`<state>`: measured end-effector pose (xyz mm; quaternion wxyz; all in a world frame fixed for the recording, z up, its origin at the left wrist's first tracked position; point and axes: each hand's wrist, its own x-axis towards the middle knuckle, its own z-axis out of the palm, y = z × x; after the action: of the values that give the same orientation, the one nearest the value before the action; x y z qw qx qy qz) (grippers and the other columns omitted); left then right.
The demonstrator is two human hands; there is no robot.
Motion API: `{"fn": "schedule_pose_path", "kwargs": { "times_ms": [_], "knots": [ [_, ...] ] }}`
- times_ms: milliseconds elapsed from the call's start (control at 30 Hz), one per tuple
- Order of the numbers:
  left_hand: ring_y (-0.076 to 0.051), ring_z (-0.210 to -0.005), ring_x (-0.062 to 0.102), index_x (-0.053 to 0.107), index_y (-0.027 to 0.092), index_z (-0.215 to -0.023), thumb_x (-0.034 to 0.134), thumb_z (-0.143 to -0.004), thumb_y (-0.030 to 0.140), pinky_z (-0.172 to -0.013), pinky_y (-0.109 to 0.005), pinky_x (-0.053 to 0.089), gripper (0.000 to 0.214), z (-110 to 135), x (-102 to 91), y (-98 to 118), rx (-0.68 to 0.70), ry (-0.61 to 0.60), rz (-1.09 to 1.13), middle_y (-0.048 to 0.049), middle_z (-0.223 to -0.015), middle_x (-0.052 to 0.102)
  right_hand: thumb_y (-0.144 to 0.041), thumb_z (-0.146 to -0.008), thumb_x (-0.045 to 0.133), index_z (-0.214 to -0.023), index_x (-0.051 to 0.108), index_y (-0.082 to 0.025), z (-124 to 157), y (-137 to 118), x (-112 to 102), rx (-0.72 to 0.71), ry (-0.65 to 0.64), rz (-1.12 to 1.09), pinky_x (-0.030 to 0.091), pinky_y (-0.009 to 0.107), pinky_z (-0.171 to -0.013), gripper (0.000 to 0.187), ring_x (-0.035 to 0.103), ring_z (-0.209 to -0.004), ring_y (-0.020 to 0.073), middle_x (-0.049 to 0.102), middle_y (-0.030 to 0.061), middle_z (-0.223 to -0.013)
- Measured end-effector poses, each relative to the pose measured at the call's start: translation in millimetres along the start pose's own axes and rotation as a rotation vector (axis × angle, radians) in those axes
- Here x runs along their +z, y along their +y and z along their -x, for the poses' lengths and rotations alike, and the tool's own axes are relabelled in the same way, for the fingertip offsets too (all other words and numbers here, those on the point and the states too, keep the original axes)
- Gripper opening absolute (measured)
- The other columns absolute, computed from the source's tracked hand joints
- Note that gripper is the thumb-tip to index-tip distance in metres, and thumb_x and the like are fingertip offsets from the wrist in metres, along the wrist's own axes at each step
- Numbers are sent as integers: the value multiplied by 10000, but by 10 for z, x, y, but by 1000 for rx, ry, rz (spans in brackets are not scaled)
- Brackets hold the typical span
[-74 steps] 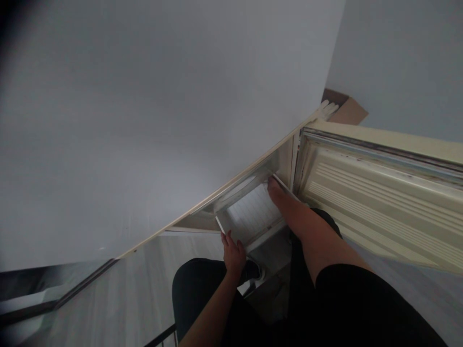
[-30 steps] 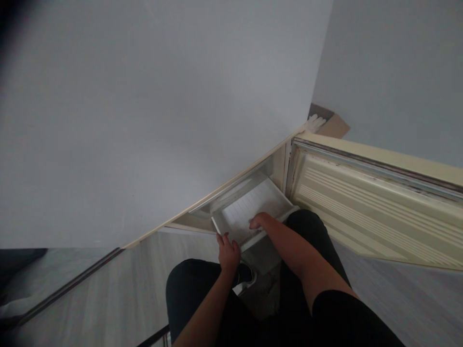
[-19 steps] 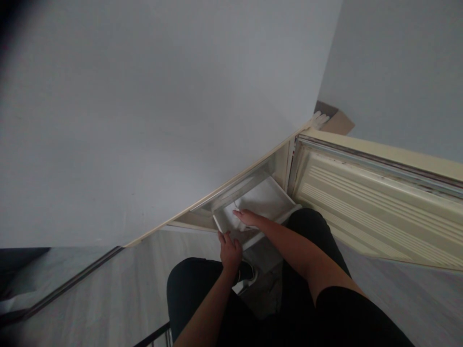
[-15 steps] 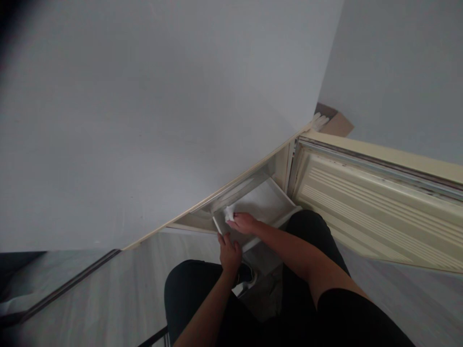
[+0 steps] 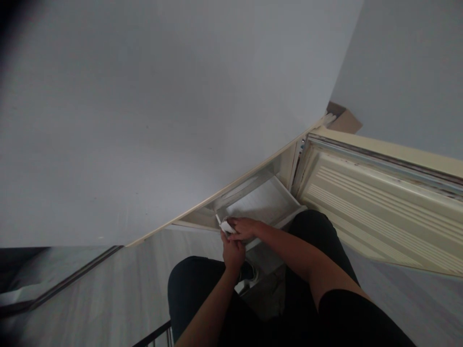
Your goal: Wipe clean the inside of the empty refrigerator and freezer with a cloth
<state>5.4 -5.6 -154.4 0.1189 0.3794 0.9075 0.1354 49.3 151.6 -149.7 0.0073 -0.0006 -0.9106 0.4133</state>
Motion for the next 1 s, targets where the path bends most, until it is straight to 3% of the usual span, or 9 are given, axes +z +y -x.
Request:
{"fn": "schedule_pose_path", "kwargs": {
  "times_ms": [67,200,267,333,433,567,800,900,1000],
  "knots": [
    [-327,-1364,511,590,138,-1342,465,-949,223,-1021,-440,512,421,-3,-3,-1,3,3,0,-232,-1614,279,-452,-948,541,-1257,657,-111,-37,38,-2,-46,-6,-43,368,362,-1140,474,473,-1365,264,530,167,-1461],
    [-340,-1367,502,617,149,-1260,446,-964,231,-997,-445,520,352,7,-4,-3,30,23,-8,-241,-1623,236,-238,-1014,307,-1161,694,-130,-92,189,78,192,24,-178,474,319,-998,428,638,-1122,202,691,119,-1237],
    [-338,-1325,541,625,156,-1226,434,-973,243,-981,-445,524,329,16,-8,3,28,19,-9,-246,-1625,219,-185,-987,341,-1175,691,-124,-87,266,156,242,10,-181,489,324,-969,401,656,-1077,209,709,120,-1194],
    [-336,-1285,572,617,164,-1235,431,-978,258,-950,-444,536,331,21,-10,10,17,6,-9,-247,-1624,216,-185,-931,491,-1203,684,-129,-68,324,262,214,-27,-162,482,336,-990,339,643,-1120,232,681,131,-1262],
    [-331,-1298,561,583,159,-1281,428,-984,280,-927,-430,544,356,17,-4,13,9,13,-2,-242,-1617,244,-217,-858,646,-1292,637,-131,-66,381,447,110,-56,-66,424,347,-1087,443,552,-1277,260,564,153,-1432],
    [-321,-1305,560,554,138,-1298,443,-973,265,-940,-411,539,367,7,18,-7,3,29,18,-246,-1609,269,-211,-892,625,-1397,561,-153,-193,447,581,161,-40,210,322,396,-1185,512,388,-1438,271,472,144,-1522],
    [-297,-1208,633,590,160,-1220,449,-955,250,-931,-405,538,314,14,59,-51,-37,6,19,-224,-1628,248,-214,-995,462,-1314,629,-247,-526,560,310,311,73,315,70,575,-1237,362,326,-1467,256,498,76,-1507],
    [-296,-1225,625,588,166,-1214,426,-967,265,-929,-397,536,312,16,69,-66,-34,10,30,-216,-1635,235,-289,-953,563,-1303,640,-250,-557,651,155,409,88,310,129,503,-1244,360,411,-1409,260,552,84,-1452],
    [-296,-1243,614,579,166,-1219,418,-973,267,-925,-391,534,310,18,60,-66,-19,17,40,-220,-1637,221,-383,-809,750,-1339,613,-217,-460,814,-35,571,108,317,136,497,-1239,571,451,-1369,313,570,126,-1423]
  ]
}}
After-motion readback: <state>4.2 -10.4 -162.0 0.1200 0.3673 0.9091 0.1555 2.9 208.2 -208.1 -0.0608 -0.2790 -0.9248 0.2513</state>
